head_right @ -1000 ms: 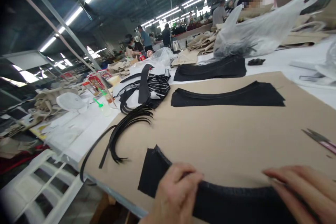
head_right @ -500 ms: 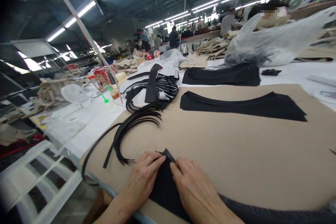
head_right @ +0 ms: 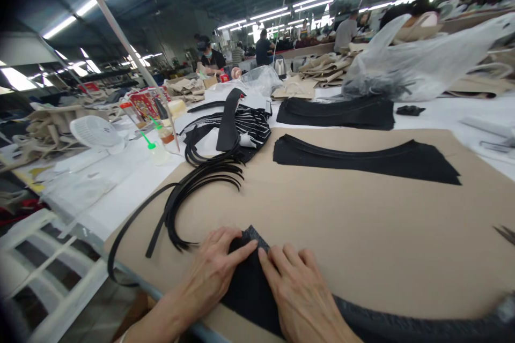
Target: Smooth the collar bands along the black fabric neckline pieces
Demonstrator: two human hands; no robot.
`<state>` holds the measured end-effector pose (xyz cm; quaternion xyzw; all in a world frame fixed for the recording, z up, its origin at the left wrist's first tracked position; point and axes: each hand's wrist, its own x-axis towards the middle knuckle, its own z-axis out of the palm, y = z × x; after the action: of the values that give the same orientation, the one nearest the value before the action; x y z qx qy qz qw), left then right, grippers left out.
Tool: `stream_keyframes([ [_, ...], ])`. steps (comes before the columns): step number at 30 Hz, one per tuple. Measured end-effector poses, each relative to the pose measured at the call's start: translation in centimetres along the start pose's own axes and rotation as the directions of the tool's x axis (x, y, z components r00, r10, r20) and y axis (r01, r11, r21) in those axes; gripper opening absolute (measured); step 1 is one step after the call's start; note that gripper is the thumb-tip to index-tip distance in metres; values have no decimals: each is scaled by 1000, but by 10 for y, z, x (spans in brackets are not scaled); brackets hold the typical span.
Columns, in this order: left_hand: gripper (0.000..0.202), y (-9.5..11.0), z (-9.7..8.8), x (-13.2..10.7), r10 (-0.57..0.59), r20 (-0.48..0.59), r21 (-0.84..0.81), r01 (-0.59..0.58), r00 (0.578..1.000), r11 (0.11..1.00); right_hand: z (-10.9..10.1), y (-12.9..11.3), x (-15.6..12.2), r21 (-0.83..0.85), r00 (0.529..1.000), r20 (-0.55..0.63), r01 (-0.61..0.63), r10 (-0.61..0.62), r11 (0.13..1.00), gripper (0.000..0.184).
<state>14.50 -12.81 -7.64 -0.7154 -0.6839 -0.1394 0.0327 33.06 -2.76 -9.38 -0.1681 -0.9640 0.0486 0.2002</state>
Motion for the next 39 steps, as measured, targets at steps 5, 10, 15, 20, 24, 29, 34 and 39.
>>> stream_keyframes([
  [5, 49, -6, 7, -2, 65, 14, 32, -65, 998, 997, -12, 5, -17, 143, 998, -48, -43, 50, 989, 47],
  [10, 52, -7, 10, -4, 78, 3, 24, -78, 997, 997, -23, 12, -36, 160, 988, -130, -66, 87, 985, 44],
  [15, 53, -7, 8, -4, 94, -10, 20, -93, 996, 995, -26, 12, -41, 96, 992, -111, -54, 65, 994, 46],
  [20, 53, -7, 8, -3, 81, -2, 9, -81, 997, 997, -27, 10, -41, 60, 994, -94, -50, 55, 997, 45],
  [24, 51, -7, 8, -4, 76, -5, -9, -76, 997, 997, -31, 9, -39, 99, 994, -72, -69, 77, 993, 38],
  [29, 55, -8, 10, -5, 79, -6, -1, -79, 997, 997, -33, 7, -34, 126, 992, -108, -58, 71, 990, 32],
  [34, 52, -8, 9, -4, 98, -20, 1, -98, 995, 995, -27, 4, -33, 124, 992, -114, -30, 45, 992, 36],
  [39, 50, -8, 9, -3, 98, -37, -1, -98, 995, 995, -29, 6, -33, 121, 993, -105, -32, 45, 992, 33],
])
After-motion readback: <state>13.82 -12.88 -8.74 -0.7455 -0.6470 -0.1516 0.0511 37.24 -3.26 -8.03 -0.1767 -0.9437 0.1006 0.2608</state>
